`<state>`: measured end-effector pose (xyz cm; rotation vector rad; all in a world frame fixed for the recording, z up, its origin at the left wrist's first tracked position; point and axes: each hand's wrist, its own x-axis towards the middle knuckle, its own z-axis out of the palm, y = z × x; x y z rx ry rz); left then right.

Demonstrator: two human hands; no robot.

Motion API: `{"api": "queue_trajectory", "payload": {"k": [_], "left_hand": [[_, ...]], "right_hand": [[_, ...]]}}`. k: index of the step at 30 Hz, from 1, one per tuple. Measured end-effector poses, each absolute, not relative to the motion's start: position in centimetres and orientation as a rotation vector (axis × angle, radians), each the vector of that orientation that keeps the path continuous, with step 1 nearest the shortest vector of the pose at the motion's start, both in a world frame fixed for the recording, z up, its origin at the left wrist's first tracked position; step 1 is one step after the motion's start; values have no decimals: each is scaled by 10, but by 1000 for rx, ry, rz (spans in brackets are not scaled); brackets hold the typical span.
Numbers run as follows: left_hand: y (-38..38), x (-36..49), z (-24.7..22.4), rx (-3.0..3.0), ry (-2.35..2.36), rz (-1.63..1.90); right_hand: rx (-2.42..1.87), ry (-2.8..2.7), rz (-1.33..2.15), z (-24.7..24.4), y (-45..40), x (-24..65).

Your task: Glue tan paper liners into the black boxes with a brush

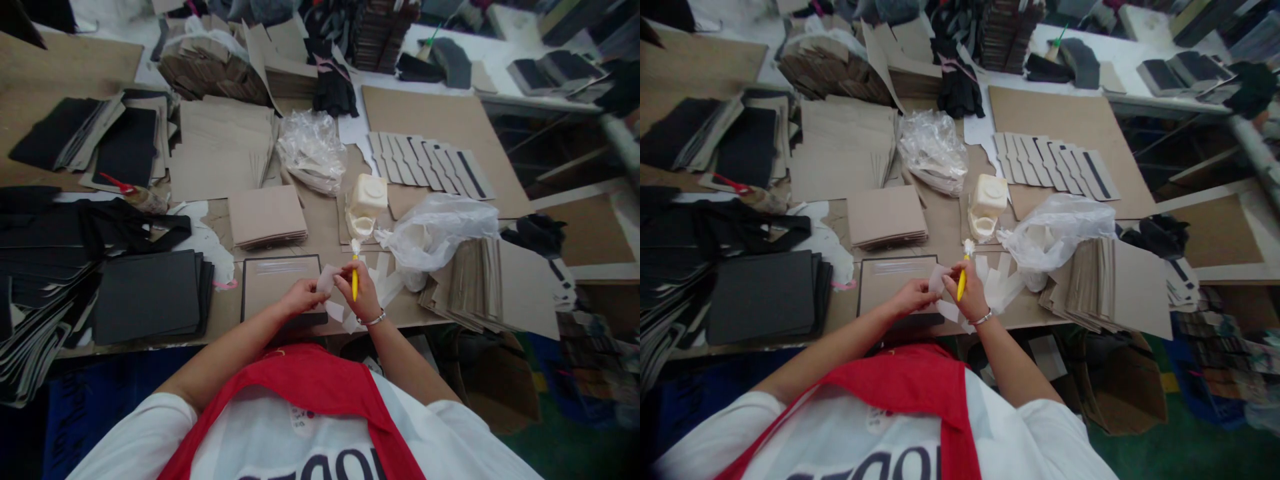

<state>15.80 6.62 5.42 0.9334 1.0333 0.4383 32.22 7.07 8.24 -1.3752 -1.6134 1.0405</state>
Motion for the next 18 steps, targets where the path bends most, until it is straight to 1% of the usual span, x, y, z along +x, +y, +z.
{"api": "queue_trajectory", "payload": {"k": [6, 11, 15, 18], "left_hand": [[60, 125, 56, 951, 1177, 390], [62, 70, 53, 912, 1289, 304], [61, 23, 43, 853, 1469, 391], [64, 5, 35, 817, 1560, 504]], "right_hand": [[-1410, -1734, 938, 64, 86, 301], [-1484, -1587, 792, 40, 101, 289], [-1535, -1557, 696, 23, 110, 282], [-1580, -1623, 648, 9, 110, 275]]}}
